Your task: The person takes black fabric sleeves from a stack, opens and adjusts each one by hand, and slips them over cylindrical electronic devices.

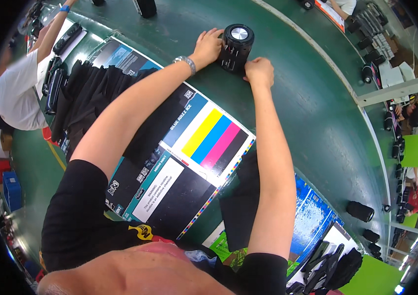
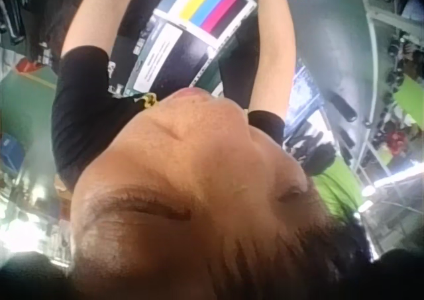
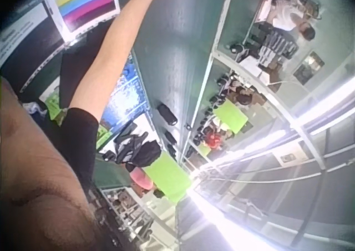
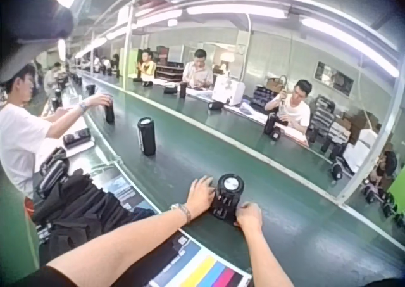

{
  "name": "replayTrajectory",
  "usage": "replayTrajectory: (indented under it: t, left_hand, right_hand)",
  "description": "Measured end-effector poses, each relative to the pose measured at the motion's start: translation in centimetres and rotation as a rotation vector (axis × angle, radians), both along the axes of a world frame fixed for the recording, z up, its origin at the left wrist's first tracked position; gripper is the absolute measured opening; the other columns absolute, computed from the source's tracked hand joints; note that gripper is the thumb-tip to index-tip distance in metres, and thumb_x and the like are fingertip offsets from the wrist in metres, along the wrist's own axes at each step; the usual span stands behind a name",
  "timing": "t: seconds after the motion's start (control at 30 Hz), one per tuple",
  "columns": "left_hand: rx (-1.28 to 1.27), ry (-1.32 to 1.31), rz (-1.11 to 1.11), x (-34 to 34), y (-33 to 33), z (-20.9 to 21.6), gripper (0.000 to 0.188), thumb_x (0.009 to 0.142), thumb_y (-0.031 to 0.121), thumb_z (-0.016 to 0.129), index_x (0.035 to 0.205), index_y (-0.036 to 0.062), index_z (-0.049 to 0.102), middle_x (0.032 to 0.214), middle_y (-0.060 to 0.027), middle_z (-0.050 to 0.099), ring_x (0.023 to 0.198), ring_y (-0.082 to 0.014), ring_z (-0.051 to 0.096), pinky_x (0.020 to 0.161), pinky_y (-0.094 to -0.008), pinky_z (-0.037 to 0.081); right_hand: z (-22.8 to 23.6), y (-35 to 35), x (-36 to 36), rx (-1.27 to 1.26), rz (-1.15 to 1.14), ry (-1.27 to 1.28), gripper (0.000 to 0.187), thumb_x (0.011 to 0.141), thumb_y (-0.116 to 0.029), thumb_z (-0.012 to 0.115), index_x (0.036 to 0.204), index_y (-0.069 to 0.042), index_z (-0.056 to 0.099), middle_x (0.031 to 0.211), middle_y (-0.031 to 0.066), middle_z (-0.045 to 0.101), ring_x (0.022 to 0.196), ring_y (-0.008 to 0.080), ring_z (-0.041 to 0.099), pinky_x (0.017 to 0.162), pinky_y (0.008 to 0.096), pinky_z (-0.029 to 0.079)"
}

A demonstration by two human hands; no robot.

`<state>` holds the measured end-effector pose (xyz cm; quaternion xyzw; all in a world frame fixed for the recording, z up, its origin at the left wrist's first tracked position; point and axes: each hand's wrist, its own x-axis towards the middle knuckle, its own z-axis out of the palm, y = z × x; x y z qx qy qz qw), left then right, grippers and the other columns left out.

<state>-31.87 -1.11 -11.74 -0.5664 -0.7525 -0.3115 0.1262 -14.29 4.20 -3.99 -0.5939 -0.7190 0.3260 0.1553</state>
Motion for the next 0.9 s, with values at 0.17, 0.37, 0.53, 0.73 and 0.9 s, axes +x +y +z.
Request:
replayTrajectory:
  t: [0.17,0.37,0.53,0.73,0.9]
  left_hand:
    - [-0.055,-0.101,0.055,-0.2,-2.2,1.8,0.036,0.09,0.036,0.052,0.114,0.0127,0.065,0.134,-0.0112,0.052,0.132,-0.0296,0.039,0.11,-0.0487,0.023]
    - [0.435,-1.396,-0.37,5.1,-3.0,10.9,0.072,0.094,0.061,0.037,0.128,-0.0001,0.052,0.124,-0.0136,0.06,0.118,-0.016,0.053,0.105,-0.0339,0.034]
    - [0.161,-1.236,-0.535,8.3,-5.0,12.9,0.052,0.091,0.046,0.055,0.111,-0.0024,0.06,0.086,-0.0143,0.068,0.073,-0.0155,0.067,0.07,-0.0279,0.054]
    - [0.602,-2.147,-0.755,10.6,-7.0,14.3,0.042,0.093,0.036,0.054,0.114,-0.0009,0.055,0.102,-0.0189,0.066,0.103,-0.0245,0.062,0.09,-0.04,0.05]
    - [0.344,-1.723,-0.587,10.7,-7.2,13.7,0.042,0.097,0.038,0.048,0.116,0.0017,0.056,0.112,-0.0145,0.065,0.107,-0.0206,0.06,0.093,-0.0367,0.046]
  right_hand:
    - [0.7,-2.1,-0.2,0.005,0.04,-0.07,0.017,0.078,-0.022,0.058,0.086,-0.014,0.07,0.069,0.0036,0.069,0.061,0.0161,0.069,0.073,0.0302,0.051]
    - [0.1,-0.9,1.7,-0.039,-0.037,-0.05,0.019,0.081,-0.026,0.058,0.087,-0.014,0.071,0.068,0.0036,0.069,0.063,0.0163,0.069,0.071,0.0328,0.051]
    - [-1.1,-2.0,3.0,0.014,0.022,0.354,0.025,0.084,-0.03,0.06,0.084,-0.007,0.07,0.071,0.0093,0.069,0.069,0.0196,0.069,0.07,0.0347,0.051]
    - [5.0,-9.2,8.1,-0.523,0.073,1.224,0.058,0.086,-0.042,0.066,0.115,0.005,0.05,0.11,0.0161,0.056,0.107,0.026,0.056,0.085,0.0476,0.052]
    - [8.5,-9.6,11.2,0.067,0.048,1.1,0.061,0.077,-0.033,0.078,0.114,0.006,0.048,0.106,0.0144,0.058,0.094,0.0258,0.061,0.082,0.0411,0.054]
